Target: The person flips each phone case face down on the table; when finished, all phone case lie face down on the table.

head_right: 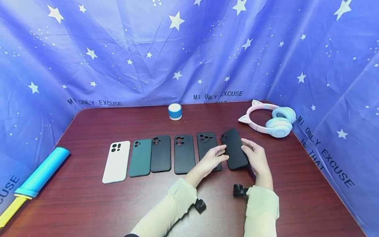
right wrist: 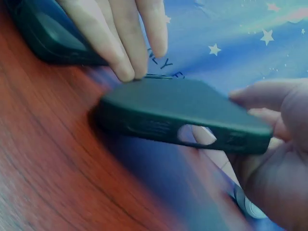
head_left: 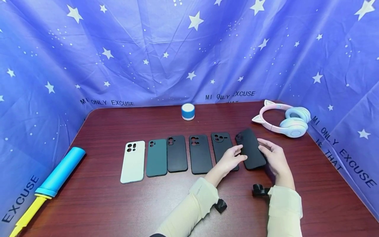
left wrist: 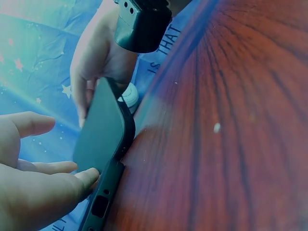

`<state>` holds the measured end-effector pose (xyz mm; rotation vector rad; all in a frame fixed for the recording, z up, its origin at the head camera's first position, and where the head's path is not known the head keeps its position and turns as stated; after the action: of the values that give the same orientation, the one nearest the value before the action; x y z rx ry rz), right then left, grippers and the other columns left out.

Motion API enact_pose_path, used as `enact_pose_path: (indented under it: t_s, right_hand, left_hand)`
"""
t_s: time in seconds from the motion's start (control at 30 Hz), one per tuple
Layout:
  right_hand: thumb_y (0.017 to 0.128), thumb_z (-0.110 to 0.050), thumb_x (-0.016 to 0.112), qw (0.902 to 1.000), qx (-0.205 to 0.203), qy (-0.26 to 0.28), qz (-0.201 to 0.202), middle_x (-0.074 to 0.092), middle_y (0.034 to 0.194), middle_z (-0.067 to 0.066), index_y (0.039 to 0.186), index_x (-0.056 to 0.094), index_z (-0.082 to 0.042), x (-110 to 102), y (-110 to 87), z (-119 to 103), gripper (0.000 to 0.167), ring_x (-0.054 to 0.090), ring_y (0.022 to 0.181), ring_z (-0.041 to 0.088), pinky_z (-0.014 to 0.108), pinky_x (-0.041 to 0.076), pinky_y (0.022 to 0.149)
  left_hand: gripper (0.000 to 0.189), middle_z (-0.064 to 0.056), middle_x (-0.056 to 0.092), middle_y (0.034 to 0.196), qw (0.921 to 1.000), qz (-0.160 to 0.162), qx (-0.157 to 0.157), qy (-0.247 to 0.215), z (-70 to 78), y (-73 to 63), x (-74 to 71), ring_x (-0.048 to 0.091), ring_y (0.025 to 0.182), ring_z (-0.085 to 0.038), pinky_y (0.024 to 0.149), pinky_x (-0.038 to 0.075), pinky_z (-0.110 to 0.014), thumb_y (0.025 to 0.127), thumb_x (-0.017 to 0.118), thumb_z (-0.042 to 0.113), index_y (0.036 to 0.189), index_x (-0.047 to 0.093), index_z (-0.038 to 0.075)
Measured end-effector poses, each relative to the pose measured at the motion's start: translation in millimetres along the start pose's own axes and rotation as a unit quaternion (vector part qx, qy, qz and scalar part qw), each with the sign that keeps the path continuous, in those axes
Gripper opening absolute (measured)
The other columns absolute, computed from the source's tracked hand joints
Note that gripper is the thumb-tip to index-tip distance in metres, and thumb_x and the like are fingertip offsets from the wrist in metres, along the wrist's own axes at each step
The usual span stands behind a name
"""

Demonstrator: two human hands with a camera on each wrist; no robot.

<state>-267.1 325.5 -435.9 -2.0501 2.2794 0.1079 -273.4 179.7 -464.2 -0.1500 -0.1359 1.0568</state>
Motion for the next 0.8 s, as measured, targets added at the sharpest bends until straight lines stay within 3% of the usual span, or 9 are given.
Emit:
enact_pose_path:
  t_s: [0.1, 0.2, 0.3, 0.37, 0.47, 0.57, 0.73, 0.8]
  right_hand:
    - [0.099, -0.006, 0.05, 0.9959, 0.007, -0.089, 0.014, 0.065, 0.106, -0.02, 0.139, 0.041, 0.015, -5.2, 0.1, 0.4, 0.046, 0.054, 0.09, -0.018, 0.002, 0.047, 0.078]
    - [0.099, -0.006, 0.047, 0.9853, 0.023, -0.169, 0.013, 0.065, 0.123, 0.009, 0.14, 0.043, 0.011, -6.1, 0.5, 2.9, 0.044, 0.048, 0.089, -0.023, 0.001, 0.044, 0.077]
    - [0.1, -0.005, 0.045, 0.9763, 0.04, -0.213, 0.005, 0.051, 0.136, 0.032, 0.141, 0.042, 0.009, -5.1, 0.8, 6.1, 0.044, 0.045, 0.089, -0.024, 0.0, 0.042, 0.075]
    - [0.099, -0.005, 0.046, 0.971, 0.046, -0.235, 0.002, 0.05, 0.137, 0.032, 0.142, 0.042, 0.008, -4.9, 1.0, 7.4, 0.045, 0.049, 0.095, -0.017, -0.001, 0.04, 0.075]
    - [0.098, -0.004, 0.047, 0.9647, 0.051, -0.258, 0.002, 0.051, 0.137, 0.031, 0.141, 0.043, 0.008, -4.9, 1.4, 8.3, 0.045, 0.058, 0.111, 0.011, -0.001, 0.038, 0.074]
    - [0.097, -0.004, 0.05, 0.9602, 0.053, -0.274, 0.0, 0.051, 0.137, 0.032, 0.141, 0.043, 0.008, -3.9, 1.8, 9.2, 0.046, 0.051, 0.125, 0.037, -0.001, 0.036, 0.073]
    - [0.095, -0.007, 0.056, 0.9537, 0.051, -0.297, 0.0, 0.052, 0.135, 0.031, 0.141, 0.043, 0.006, -2.4, 2.4, 9.5, 0.049, 0.051, 0.128, 0.041, 0.0, 0.035, 0.072]
    - [0.094, -0.007, 0.058, 0.9516, 0.047, -0.304, -0.001, 0.052, 0.136, 0.031, 0.141, 0.043, 0.007, -1.1, 2.6, 9.1, 0.051, 0.052, 0.127, 0.041, 0.001, 0.041, 0.075]
  left_hand:
    - [0.054, -0.014, 0.042, 0.151, 1.0, 0.0, -0.002, 0.0, -0.5, -0.3, 0.2, 0.039, 0.142, -0.026, 0.114, 0.038, -0.038, 0.094, 0.059, 0.011, 0.145, 0.042, 0.004]
    - [0.054, -0.014, 0.042, 0.151, 1.0, 0.0, -0.003, 0.004, -0.6, -0.7, 0.2, 0.04, 0.141, -0.027, 0.115, 0.038, -0.038, 0.094, 0.059, 0.011, 0.145, 0.043, 0.005]
    - [0.054, -0.014, 0.042, 0.151, 0.9999, 0.0, -0.002, 0.012, -0.3, -0.7, 0.2, 0.041, 0.14, -0.028, 0.114, 0.038, -0.038, 0.094, 0.059, 0.012, 0.145, 0.043, 0.005]
    - [0.055, -0.013, 0.042, 0.151, 0.9999, -0.002, -0.002, 0.015, -0.5, -0.4, 0.5, 0.041, 0.14, -0.028, 0.114, 0.038, -0.037, 0.094, 0.059, 0.012, 0.145, 0.042, 0.004]
    - [0.055, -0.012, 0.042, 0.152, 0.9998, -0.005, -0.003, 0.02, -0.8, -0.3, 0.7, 0.041, 0.14, -0.027, 0.114, 0.039, -0.037, 0.094, 0.059, 0.012, 0.145, 0.042, 0.005]
    - [0.055, -0.012, 0.041, 0.152, 0.9997, -0.008, -0.003, 0.022, -0.8, -0.5, 0.9, 0.041, 0.141, -0.027, 0.114, 0.038, -0.036, 0.094, 0.059, 0.012, 0.146, 0.042, 0.005]
    - [0.056, -0.011, 0.041, 0.153, 0.9996, -0.011, -0.003, 0.026, 0.3, -1.8, 0.9, 0.04, 0.141, -0.026, 0.114, 0.039, -0.036, 0.094, 0.059, 0.013, 0.146, 0.041, 0.005]
    - [0.056, -0.01, 0.041, 0.153, 0.9996, -0.011, -0.005, 0.026, 0.3, -2.2, 0.7, 0.04, 0.141, -0.025, 0.114, 0.039, -0.035, 0.094, 0.059, 0.013, 0.147, 0.041, 0.006]
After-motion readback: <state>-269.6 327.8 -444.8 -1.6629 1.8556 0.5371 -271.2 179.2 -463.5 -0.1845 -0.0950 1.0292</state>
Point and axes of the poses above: each hand's wrist, its own y-axis towards the middle knuckle, its own x-axis out of the palm, z = x × y, the point moved 10 cm from there along y, towards the middle knuckle
